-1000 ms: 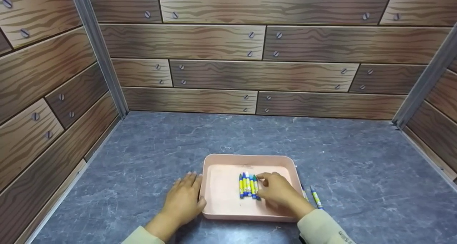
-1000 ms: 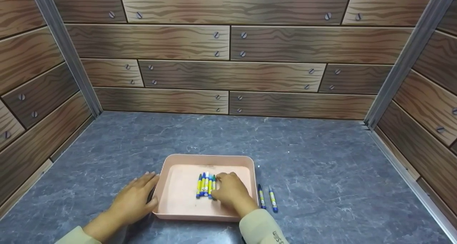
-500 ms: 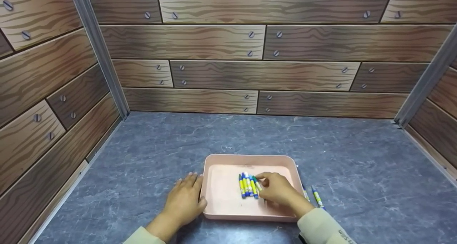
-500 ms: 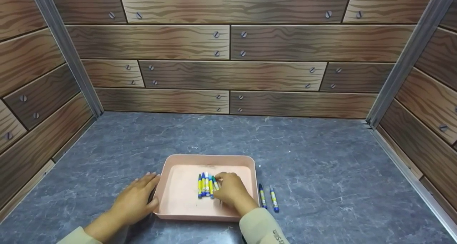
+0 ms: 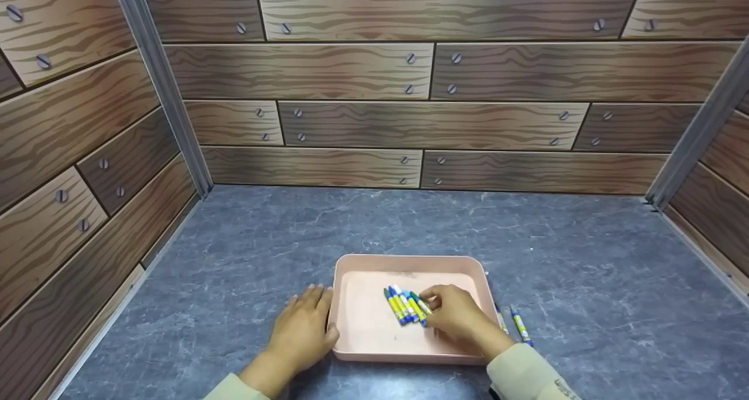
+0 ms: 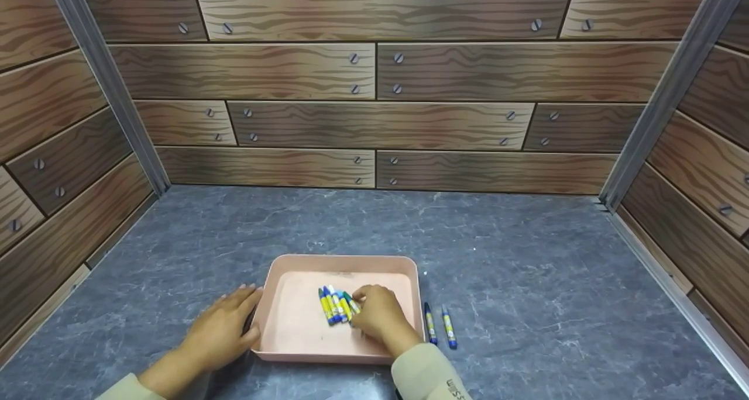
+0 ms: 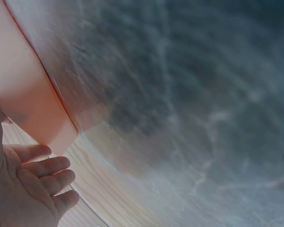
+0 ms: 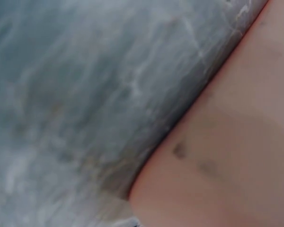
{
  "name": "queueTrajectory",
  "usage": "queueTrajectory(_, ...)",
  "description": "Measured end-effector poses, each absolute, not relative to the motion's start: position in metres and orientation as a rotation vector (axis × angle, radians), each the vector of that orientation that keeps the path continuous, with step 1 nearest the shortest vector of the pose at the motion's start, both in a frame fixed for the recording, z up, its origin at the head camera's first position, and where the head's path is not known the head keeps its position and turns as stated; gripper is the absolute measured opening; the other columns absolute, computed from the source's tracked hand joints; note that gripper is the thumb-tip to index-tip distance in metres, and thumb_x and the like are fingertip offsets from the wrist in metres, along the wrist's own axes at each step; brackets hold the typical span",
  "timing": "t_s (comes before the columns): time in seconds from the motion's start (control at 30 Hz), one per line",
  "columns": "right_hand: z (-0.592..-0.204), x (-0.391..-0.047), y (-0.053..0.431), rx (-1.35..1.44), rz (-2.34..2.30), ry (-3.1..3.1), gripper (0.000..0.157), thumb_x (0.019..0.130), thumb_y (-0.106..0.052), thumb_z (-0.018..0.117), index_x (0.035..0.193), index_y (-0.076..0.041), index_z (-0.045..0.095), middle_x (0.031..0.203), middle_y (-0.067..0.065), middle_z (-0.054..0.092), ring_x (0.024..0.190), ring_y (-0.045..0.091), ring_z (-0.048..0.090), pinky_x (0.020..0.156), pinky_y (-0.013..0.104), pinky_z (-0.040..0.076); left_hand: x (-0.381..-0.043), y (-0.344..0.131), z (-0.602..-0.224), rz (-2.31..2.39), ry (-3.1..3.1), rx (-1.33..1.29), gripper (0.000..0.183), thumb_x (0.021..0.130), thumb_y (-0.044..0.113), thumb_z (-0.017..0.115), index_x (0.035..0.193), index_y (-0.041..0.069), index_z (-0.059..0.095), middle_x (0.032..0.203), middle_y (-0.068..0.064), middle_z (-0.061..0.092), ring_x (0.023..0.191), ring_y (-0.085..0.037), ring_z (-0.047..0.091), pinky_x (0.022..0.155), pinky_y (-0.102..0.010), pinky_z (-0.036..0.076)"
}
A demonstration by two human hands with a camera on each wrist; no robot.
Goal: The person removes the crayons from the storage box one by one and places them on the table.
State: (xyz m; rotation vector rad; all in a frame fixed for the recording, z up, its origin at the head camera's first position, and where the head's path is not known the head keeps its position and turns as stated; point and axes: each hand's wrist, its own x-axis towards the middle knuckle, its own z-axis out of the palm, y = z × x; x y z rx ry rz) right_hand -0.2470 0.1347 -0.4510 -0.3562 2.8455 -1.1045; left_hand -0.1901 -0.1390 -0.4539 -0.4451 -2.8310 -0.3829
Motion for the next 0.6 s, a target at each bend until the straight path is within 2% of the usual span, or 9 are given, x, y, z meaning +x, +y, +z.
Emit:
queueTrajectory(0.23,-0.448,-0.245,0.14,-0.341,-1.137,2.852,0.044,0.06,0.007,0.06,0.1,-0.006,0.071,0.076,0.0,0.062,0.074,0.013,0.056,0.066,0.029,0.049,-0.191,-0.138,-0.456,-0.367,-2.816,-0.448,0.056,0.082,0.025,0.058,0.129,-0.005,0.053,0.131,-0.025,0.052,0.125,-0.04,0.046,0.101,-0.056,0.036)
queueTrajectory(0.37,-0.441,-0.245,0.145,-0.276,-1.19,2.85,0.045,0.062,0.006,0.06,0.104,-0.007,0.071,0.078,0.0,0.061,0.075,0.014,0.056,0.065,0.028,0.048,-0.191,-0.138,-0.456,-0.374,-2.819,-0.447,0.057,0.082,0.025,0.058,0.129,-0.005,0.053,0.131,-0.025,0.052,0.125,-0.04,0.045,0.101,-0.057,0.036)
queueTrajectory(0.6,-0.418,-0.247,0.164,-0.218,-1.475,2.689,0.05,0.067,0.01,0.058,0.116,0.002,0.065,0.085,0.008,0.06,0.074,0.018,0.056,0.06,0.027,0.051,-0.19,-0.138,-0.454,-0.392,-2.843,-0.439,0.057,0.083,0.026,0.058,0.131,-0.005,0.052,0.133,-0.025,0.05,0.127,-0.04,0.044,0.102,-0.057,0.034)
